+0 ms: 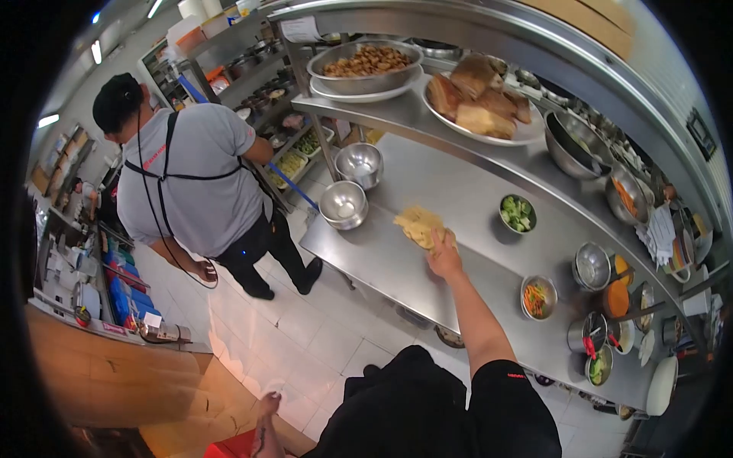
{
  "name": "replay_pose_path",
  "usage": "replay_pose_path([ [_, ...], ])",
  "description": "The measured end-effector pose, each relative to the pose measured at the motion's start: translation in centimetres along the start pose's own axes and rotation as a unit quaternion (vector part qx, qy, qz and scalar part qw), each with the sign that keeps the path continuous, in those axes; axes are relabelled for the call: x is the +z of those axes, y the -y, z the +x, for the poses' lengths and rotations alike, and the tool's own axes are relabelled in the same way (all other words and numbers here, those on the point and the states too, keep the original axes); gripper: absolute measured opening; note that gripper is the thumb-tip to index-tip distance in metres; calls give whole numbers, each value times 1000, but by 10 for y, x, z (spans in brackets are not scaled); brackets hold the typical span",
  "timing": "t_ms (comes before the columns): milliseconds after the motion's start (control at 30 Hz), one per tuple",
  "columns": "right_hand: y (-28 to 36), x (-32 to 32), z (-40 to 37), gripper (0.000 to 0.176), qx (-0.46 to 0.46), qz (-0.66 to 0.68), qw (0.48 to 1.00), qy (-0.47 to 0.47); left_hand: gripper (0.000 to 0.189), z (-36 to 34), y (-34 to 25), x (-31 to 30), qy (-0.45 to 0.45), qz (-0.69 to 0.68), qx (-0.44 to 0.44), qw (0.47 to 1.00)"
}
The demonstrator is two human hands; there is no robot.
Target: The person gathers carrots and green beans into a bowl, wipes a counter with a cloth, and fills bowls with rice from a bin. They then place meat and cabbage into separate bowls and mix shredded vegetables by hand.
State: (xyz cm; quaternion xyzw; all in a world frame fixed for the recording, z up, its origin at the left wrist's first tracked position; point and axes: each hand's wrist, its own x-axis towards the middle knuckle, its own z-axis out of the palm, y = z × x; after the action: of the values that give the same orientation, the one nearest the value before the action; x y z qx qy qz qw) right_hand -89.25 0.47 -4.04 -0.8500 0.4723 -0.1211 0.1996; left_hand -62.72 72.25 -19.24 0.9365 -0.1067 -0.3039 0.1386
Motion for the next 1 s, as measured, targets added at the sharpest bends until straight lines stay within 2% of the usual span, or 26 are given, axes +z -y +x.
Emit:
replay_pose_path([
  [33,8,5,6,75,26,-81,995,47,51,25,-13,-20,-16,-10,22,1000],
  [100,19,9,16,71,32,-102,993,54,44,67,-41,-44,-55,-151,79,984],
  [133,24,9,25,67,43,-124,989,66,44,83,-50,-47,-58,-153,81,983],
  [200,33,3,38,62,71,-107,988,82,40,96,-105,-58,-74,-203,137,967],
  [267,34,7,58,57,96,-90,987,97,39,96,-156,-56,-45,-200,166,965],
  [333,25,22,83,45,140,-46,985,86,37,97,-198,-38,10,-236,196,952],
  [467,37,25,123,41,136,-48,979,144,37,64,-312,-34,117,-294,234,919],
  [533,36,39,139,37,136,-32,984,111,38,74,-358,-35,93,-275,316,903],
  [600,35,54,154,34,108,-59,984,129,33,83,-411,-52,85,-306,357,878],
  [667,36,71,147,30,123,-48,989,61,29,103,-460,-70,1,-309,417,855],
  [700,43,65,137,26,133,-23,987,83,27,109,-488,-80,-34,-354,446,821],
  [733,50,62,126,23,144,5,984,102,26,122,-504,-95,-47,-289,426,856],
  [800,50,80,105,23,122,-15,990,64,32,146,-549,-114,-92,-298,496,811],
  [867,56,82,66,27,76,17,996,-30,36,178,-583,-128,-219,-135,564,784],
  [933,67,72,26,38,102,48,993,-17,41,202,-606,-128,-199,-124,570,788],
  [967,70,68,0,38,125,45,991,-29,43,213,-614,-128,-162,-119,529,824],
  [1000,75,67,-27,44,84,103,990,-52,45,225,-622,-127,-125,-111,486,858],
])
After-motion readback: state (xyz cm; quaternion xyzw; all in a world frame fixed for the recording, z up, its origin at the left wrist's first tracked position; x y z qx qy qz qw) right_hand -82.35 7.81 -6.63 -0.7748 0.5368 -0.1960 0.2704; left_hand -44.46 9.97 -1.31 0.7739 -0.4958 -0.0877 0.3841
